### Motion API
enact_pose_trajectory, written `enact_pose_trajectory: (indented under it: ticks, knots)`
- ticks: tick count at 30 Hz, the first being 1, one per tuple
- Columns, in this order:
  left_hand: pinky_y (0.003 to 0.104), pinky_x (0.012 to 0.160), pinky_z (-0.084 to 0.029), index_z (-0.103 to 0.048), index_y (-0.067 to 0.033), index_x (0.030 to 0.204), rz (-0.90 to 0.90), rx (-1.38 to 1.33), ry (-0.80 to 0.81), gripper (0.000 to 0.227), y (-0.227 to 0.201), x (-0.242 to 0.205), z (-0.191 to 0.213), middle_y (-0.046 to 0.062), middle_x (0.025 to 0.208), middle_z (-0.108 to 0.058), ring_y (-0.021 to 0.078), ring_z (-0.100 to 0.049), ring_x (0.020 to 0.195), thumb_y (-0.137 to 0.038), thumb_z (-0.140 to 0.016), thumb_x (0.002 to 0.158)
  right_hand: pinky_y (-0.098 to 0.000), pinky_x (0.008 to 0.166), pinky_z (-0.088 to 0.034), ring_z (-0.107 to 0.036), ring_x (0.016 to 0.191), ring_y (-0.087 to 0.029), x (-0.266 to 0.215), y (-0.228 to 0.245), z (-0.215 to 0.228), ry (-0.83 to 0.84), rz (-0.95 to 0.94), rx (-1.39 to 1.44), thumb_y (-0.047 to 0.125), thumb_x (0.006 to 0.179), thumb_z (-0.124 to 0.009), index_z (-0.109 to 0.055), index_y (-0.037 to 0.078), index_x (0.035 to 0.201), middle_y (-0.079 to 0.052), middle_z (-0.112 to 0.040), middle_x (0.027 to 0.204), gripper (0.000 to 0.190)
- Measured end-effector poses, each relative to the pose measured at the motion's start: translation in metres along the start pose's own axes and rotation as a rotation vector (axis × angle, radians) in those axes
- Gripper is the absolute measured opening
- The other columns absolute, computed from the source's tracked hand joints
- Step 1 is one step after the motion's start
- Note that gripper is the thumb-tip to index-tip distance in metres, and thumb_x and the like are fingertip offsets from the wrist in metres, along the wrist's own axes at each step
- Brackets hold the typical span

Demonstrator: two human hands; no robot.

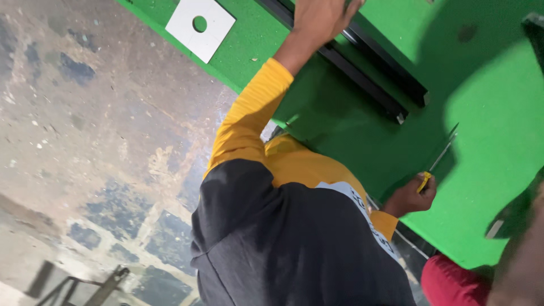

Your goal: The person assembles long black metal profiles by inserting a clear plastic strip and attaching a silver metal end piece using a screwdriver.

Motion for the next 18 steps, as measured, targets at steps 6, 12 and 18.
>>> enact_pose_trajectory:
  ticks: [6,12,18]
  knots:
    - [0.061,0.117,-0.028,-0.044,-0.0104,0.152,0.084,0.193,0.028,0.089,-0.022,-0.045,0.056,0.022,0.149,-0.044,0.0433,-0.036,0.141,-0.074,-0.056,0.091,-0.0385,0.083,-0.058,-0.071,0.092,-0.028,0.054,0.144,-0.098,0.302,0.538,-0.053,0.019,0.106,-0.078,-0.072,-0.007,0.122,-0.017,-0.073,0.105,0.031]
    - [0.063,0.123,-0.019,-0.033,-0.0138,0.159,0.155,0.149,0.159,0.088,-0.012,-0.055,0.049,0.023,0.168,-0.009,0.0412,-0.009,0.157,-0.072,-0.053,0.096,-0.0442,0.090,-0.057,-0.070,0.103,-0.038,0.053,0.305,-0.265,0.890,0.936,0.020,0.012,0.111,-0.073,-0.069,-0.001,0.125,-0.019,-0.070,0.116,0.020]
    - [0.060,0.123,-0.015,-0.034,-0.0094,0.160,0.167,0.217,0.284,0.081,-0.011,-0.049,0.048,0.018,0.164,-0.029,0.0384,-0.020,0.153,-0.050,-0.055,0.093,-0.0446,0.083,-0.058,-0.071,0.097,-0.038,0.014,0.363,-0.397,1.003,1.130,0.073,0.010,0.103,-0.071,-0.070,0.002,0.127,-0.016,-0.071,0.114,0.025]
Point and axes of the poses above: each hand's wrist, its own x-axis towards the middle knuckle, its own z-axis out of the back of the hand, y = z × x, the point moved 4 cm from there along x, towards the middle knuckle
